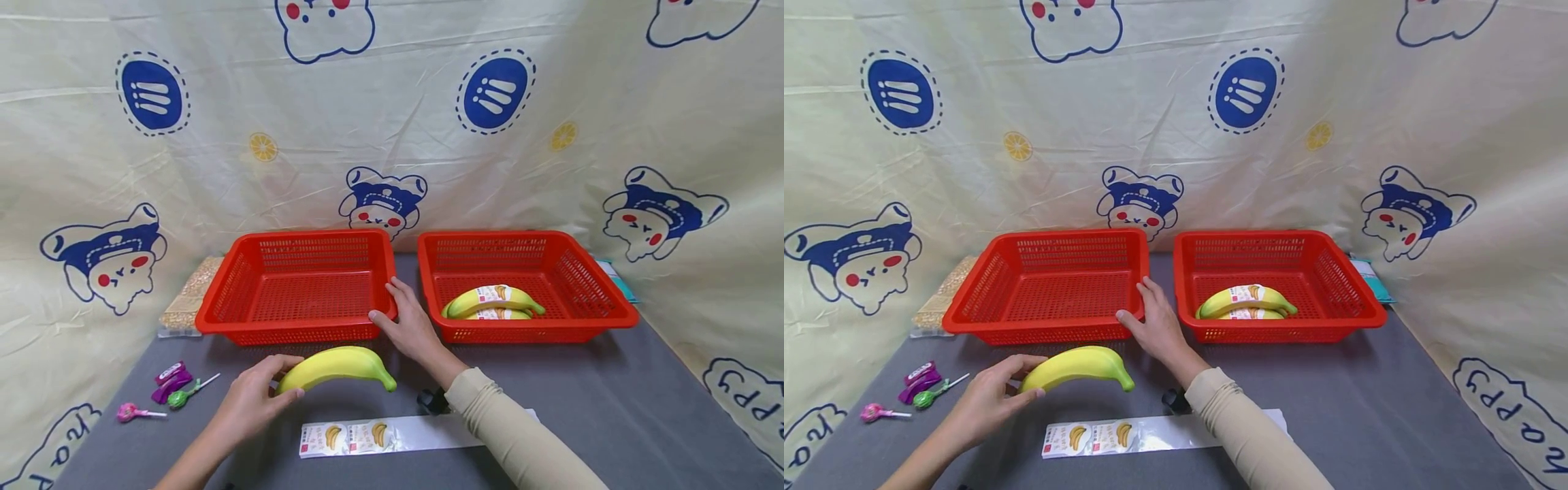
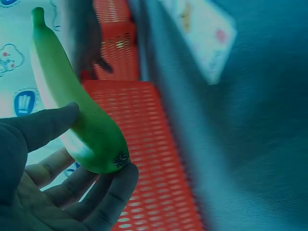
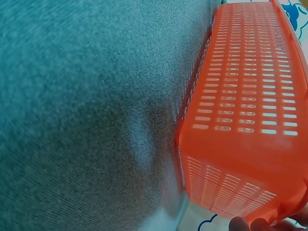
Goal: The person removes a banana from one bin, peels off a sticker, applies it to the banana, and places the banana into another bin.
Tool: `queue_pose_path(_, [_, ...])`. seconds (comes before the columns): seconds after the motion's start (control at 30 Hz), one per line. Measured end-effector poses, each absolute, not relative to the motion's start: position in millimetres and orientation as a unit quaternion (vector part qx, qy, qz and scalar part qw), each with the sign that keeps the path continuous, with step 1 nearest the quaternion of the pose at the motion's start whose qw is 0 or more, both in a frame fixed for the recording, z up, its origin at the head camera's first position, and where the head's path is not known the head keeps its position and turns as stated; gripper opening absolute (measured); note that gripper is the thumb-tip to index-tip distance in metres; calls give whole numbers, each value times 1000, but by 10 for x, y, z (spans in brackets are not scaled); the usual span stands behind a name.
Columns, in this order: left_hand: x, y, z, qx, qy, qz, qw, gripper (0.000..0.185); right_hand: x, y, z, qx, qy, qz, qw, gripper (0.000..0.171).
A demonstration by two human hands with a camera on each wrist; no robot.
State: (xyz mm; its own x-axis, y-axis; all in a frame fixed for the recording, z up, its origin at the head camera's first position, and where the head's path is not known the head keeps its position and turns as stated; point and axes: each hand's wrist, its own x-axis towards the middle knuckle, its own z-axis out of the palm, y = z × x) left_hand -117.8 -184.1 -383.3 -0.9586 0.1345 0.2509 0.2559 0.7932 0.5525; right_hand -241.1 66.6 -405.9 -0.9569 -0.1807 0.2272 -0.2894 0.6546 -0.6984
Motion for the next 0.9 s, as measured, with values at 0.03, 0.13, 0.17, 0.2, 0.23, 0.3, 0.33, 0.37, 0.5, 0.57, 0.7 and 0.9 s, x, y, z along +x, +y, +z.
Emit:
queue_pose_path(0.03, [-1167,-1848,-3875,-99,-946,-293,100,40,-2413,668,-4058,130,-907,395,69,75])
queue_pose_path(0.13, [-1165,-1878,-3994,-98,-953,-264,107,38,-2415,667,-4048,130,-907,395,66,75])
queue_pose_path(0.17, [-1172,-1880,-4027,-96,-956,-256,105,37,-2416,667,-4045,131,-907,395,65,75])
queue_pose_path(0.2, [-1182,-1883,-4062,-94,-959,-248,102,37,-2417,665,-4039,129,-908,394,62,75])
queue_pose_path(0.23, [-1194,-1879,-4094,-93,-961,-241,99,36,-2420,664,-4034,128,-908,394,60,75])
queue_pose_path(0.3, [-1222,-1859,-4149,-95,-964,-229,93,35,-2423,663,-4023,125,-909,393,56,74])
queue_pose_path(0.33, [-1235,-1842,-4171,-94,-966,-225,90,35,-2423,663,-4019,125,-910,393,54,75])
queue_pose_path(0.37, [-1250,-1822,-4191,-94,-967,-221,87,35,-2423,662,-4015,125,-910,392,52,75])
queue_pose_path(0.5, [-1311,-1715,-4257,-103,-969,-208,83,36,-2424,662,-4009,123,-911,391,45,75])
queue_pose_path(0.57, [-1347,-1654,-4282,-111,-970,-202,84,36,-2428,662,-4008,123,-912,390,44,74])
queue_pose_path(0.7, [-1414,-1528,-4311,-130,-969,-195,81,36,-2427,660,-4007,125,-912,388,42,74])
queue_pose_path(0.9, [-1528,-1316,-4320,-166,-965,-185,79,37,-2430,665,-4011,128,-913,385,46,73])
